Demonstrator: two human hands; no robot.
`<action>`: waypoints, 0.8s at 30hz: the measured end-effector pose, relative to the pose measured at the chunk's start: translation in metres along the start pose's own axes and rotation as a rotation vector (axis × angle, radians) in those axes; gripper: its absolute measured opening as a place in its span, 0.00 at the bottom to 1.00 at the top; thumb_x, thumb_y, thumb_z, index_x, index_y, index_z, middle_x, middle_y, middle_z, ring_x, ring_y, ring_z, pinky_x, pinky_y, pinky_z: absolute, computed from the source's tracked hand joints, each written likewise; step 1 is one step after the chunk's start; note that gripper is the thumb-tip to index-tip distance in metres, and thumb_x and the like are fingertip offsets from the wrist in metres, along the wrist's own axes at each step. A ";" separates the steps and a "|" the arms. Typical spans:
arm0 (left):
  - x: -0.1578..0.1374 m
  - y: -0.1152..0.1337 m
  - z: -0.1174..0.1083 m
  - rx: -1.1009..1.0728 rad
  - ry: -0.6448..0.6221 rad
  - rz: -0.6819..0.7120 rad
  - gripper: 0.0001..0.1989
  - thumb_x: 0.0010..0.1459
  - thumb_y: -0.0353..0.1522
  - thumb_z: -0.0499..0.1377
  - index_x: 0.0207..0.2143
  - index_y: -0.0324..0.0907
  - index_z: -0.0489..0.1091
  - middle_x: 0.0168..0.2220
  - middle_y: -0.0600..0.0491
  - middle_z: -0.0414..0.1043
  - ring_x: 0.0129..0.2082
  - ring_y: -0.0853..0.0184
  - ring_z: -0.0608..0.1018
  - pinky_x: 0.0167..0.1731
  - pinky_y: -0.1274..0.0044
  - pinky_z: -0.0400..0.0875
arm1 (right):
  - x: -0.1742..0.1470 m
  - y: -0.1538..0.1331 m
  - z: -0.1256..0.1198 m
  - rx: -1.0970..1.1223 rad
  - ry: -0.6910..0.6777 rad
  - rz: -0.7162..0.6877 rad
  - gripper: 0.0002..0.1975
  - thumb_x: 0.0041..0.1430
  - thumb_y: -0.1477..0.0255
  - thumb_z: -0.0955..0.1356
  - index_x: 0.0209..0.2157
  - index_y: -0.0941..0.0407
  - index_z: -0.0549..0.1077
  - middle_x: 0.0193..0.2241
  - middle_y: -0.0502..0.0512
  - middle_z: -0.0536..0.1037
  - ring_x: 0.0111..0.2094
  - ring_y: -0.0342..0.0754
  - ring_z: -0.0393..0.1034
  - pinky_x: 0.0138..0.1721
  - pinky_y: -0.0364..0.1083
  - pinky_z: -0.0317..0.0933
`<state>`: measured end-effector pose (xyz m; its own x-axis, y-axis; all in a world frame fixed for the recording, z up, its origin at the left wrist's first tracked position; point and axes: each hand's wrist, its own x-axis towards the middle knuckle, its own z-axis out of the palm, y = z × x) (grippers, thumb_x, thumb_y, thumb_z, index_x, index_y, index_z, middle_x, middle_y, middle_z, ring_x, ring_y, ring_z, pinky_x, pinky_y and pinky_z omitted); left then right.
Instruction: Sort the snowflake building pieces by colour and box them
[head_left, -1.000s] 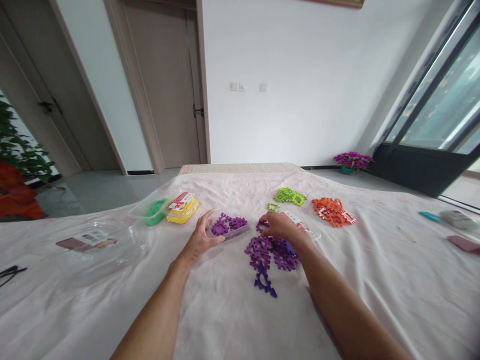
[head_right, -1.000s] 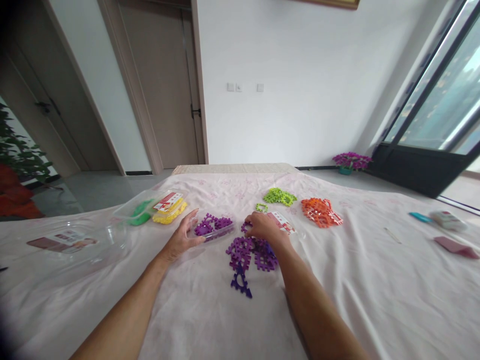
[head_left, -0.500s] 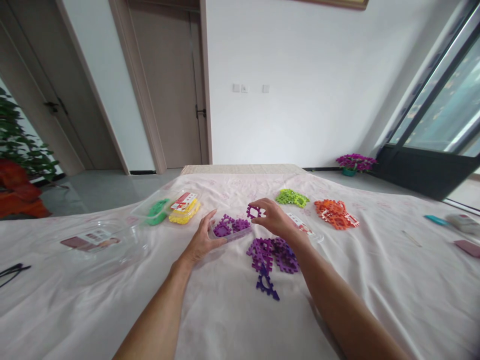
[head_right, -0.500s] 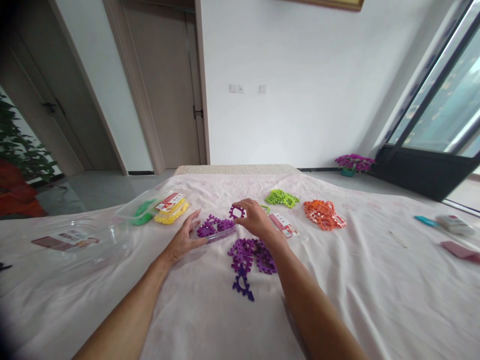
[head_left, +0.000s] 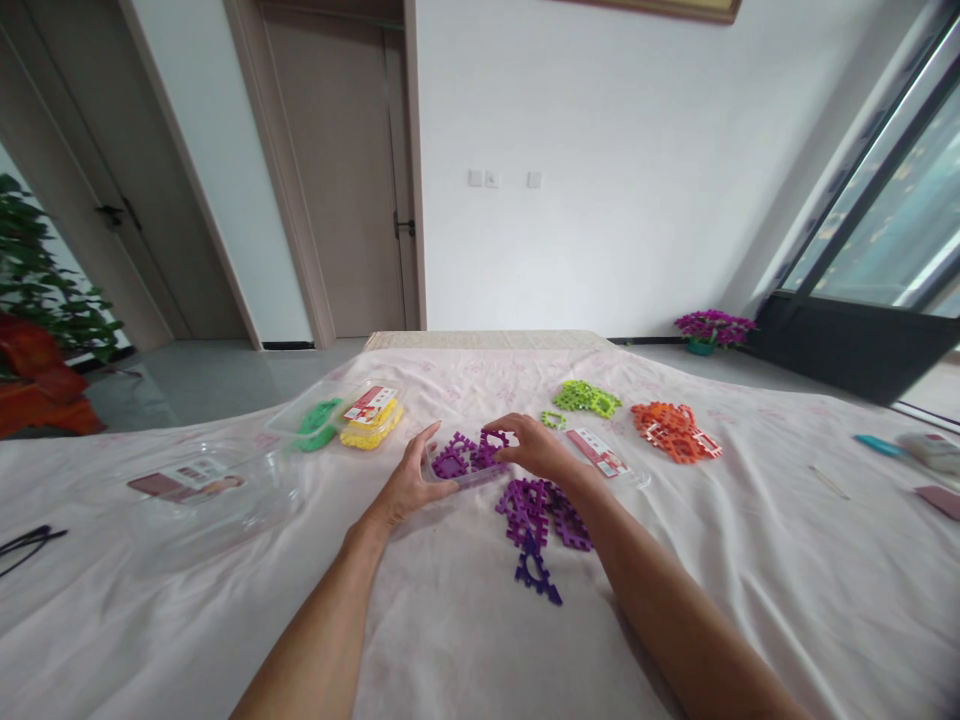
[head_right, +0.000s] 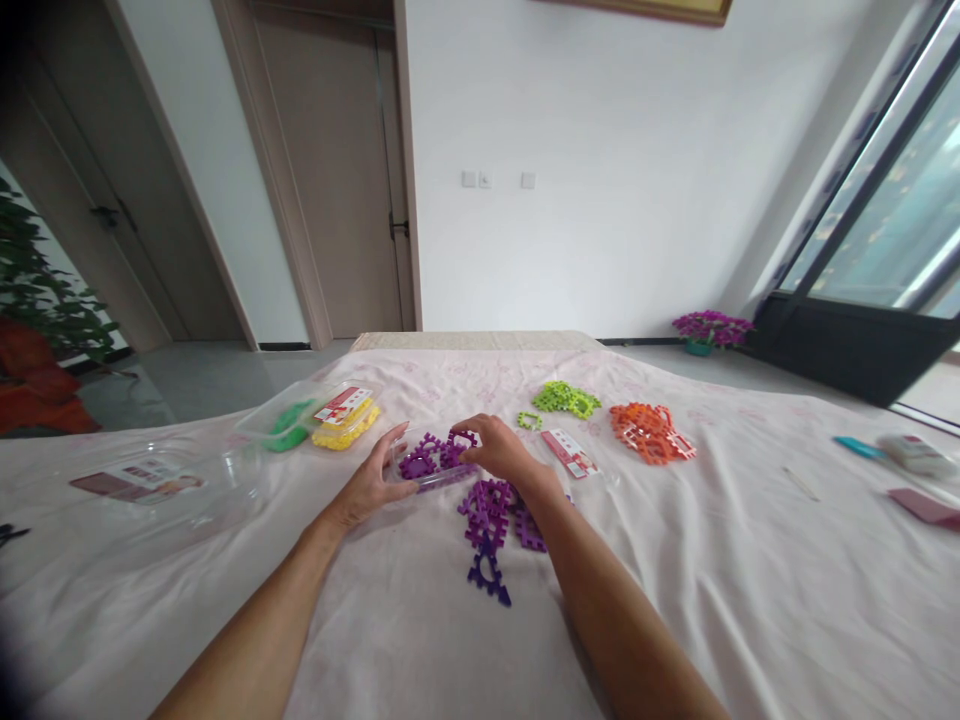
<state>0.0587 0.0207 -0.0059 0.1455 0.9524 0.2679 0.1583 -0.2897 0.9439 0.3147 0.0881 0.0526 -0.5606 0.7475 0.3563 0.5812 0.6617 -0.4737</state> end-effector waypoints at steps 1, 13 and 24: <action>0.000 0.000 0.000 -0.002 0.000 0.003 0.49 0.45 0.39 0.72 0.67 0.50 0.51 0.70 0.43 0.47 0.66 0.49 0.61 0.64 0.56 0.56 | 0.001 0.000 0.000 -0.004 -0.013 0.015 0.21 0.50 0.77 0.73 0.48 0.53 0.78 0.46 0.55 0.79 0.48 0.52 0.72 0.53 0.51 0.62; 0.001 0.002 0.001 -0.015 0.012 -0.037 0.52 0.44 0.41 0.73 0.67 0.50 0.50 0.69 0.43 0.48 0.66 0.48 0.60 0.63 0.57 0.56 | -0.006 -0.007 -0.026 -0.059 -0.044 0.104 0.18 0.55 0.77 0.69 0.47 0.52 0.79 0.48 0.55 0.80 0.49 0.52 0.73 0.53 0.49 0.64; 0.003 -0.005 0.001 -0.028 0.011 -0.011 0.51 0.45 0.37 0.72 0.67 0.49 0.50 0.69 0.42 0.48 0.67 0.49 0.59 0.63 0.57 0.56 | -0.048 0.012 -0.082 -0.182 -0.293 0.427 0.23 0.46 0.70 0.75 0.48 0.55 0.79 0.42 0.56 0.82 0.41 0.54 0.76 0.41 0.46 0.67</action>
<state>0.0594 0.0248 -0.0097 0.1335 0.9564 0.2598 0.1321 -0.2770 0.9518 0.3972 0.0648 0.0963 -0.3781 0.9215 -0.0891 0.8713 0.3217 -0.3705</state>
